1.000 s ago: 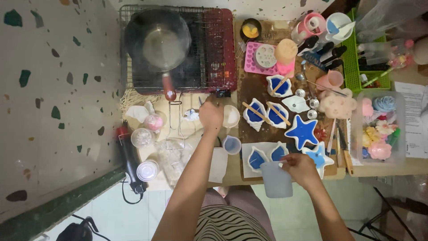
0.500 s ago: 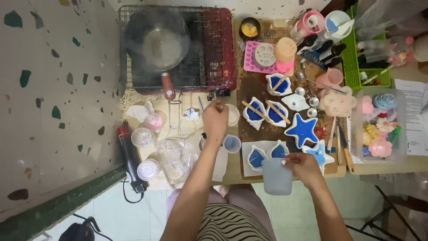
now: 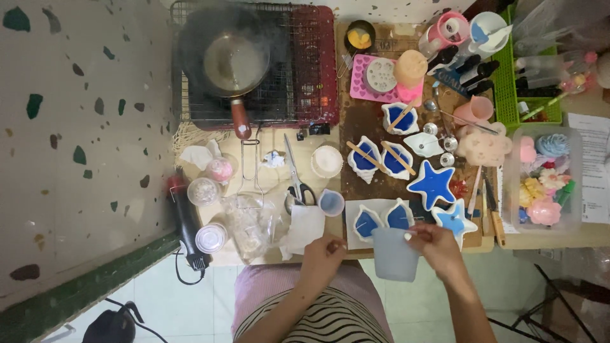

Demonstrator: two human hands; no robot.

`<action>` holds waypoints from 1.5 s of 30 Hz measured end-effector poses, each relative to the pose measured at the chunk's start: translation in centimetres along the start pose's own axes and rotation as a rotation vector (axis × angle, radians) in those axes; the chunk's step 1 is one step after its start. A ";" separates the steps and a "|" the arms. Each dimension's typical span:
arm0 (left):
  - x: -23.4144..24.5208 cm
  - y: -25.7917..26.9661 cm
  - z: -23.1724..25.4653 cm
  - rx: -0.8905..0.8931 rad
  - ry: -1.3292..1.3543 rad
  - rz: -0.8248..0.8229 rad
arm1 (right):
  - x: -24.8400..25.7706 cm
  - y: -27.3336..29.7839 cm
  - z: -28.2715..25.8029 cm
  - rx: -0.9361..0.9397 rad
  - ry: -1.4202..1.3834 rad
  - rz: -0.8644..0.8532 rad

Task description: Pouring melted wax into decorative molds and adding fragrance oils to create candles.

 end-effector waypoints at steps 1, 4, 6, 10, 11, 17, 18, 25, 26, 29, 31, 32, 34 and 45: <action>0.2 0.1 -0.8 0.025 -0.029 -0.006 | -0.2 0.6 0.8 0.049 0.001 -0.004; 2.0 1.2 -1.4 0.102 -0.024 -0.014 | -0.7 3.6 1.5 0.180 0.091 0.056; 2.8 1.8 -2.0 0.128 -0.018 -0.022 | -1.7 6.2 -1.2 0.224 0.164 0.123; 3.8 2.9 -3.5 0.166 -0.064 -0.023 | -2.8 9.4 -2.6 0.241 0.297 0.281; 3.8 3.1 -3.9 0.165 -0.070 -0.028 | -3.0 9.9 -2.9 0.237 0.293 0.286; 4.6 4.2 -3.7 0.048 -0.065 0.036 | -4.2 12.4 -4.6 0.327 0.213 0.389; 4.8 4.3 -3.4 0.067 -0.059 0.024 | -4.3 12.7 -4.9 0.380 0.210 0.414; 5.8 4.7 -4.1 0.157 -0.058 -0.003 | -4.1 13.5 -3.7 0.513 -0.088 0.506; 5.8 4.8 -4.1 0.153 -0.058 0.000 | -3.8 13.1 -3.2 0.518 -0.090 0.505; 6.5 4.8 -3.8 0.129 -0.066 0.010 | -4.0 9.7 -3.3 0.560 -0.238 0.515; 6.7 4.9 -3.7 0.110 -0.057 0.009 | -5.3 6.2 -5.6 0.649 -0.403 0.426; 6.9 5.0 -3.8 0.103 -0.050 0.024 | -6.7 3.9 -7.8 0.662 -0.407 0.415; 7.0 5.1 -4.0 0.113 -0.044 0.036 | -9.6 -0.5 -12.2 0.625 -0.511 0.367; 10.0 3.3 -10.4 0.158 0.090 0.162 | -17.3 -6.6 -15.2 0.695 -0.058 0.509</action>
Point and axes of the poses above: each hand's wrist, its own y-axis away from the middle knuckle, its own x-axis out of the back of the hand, z = x × y, the point moved 5 cm from there along -y, towards the middle knuckle, and after that the axes turned 10 degrees about x, right-handed, at the moved point
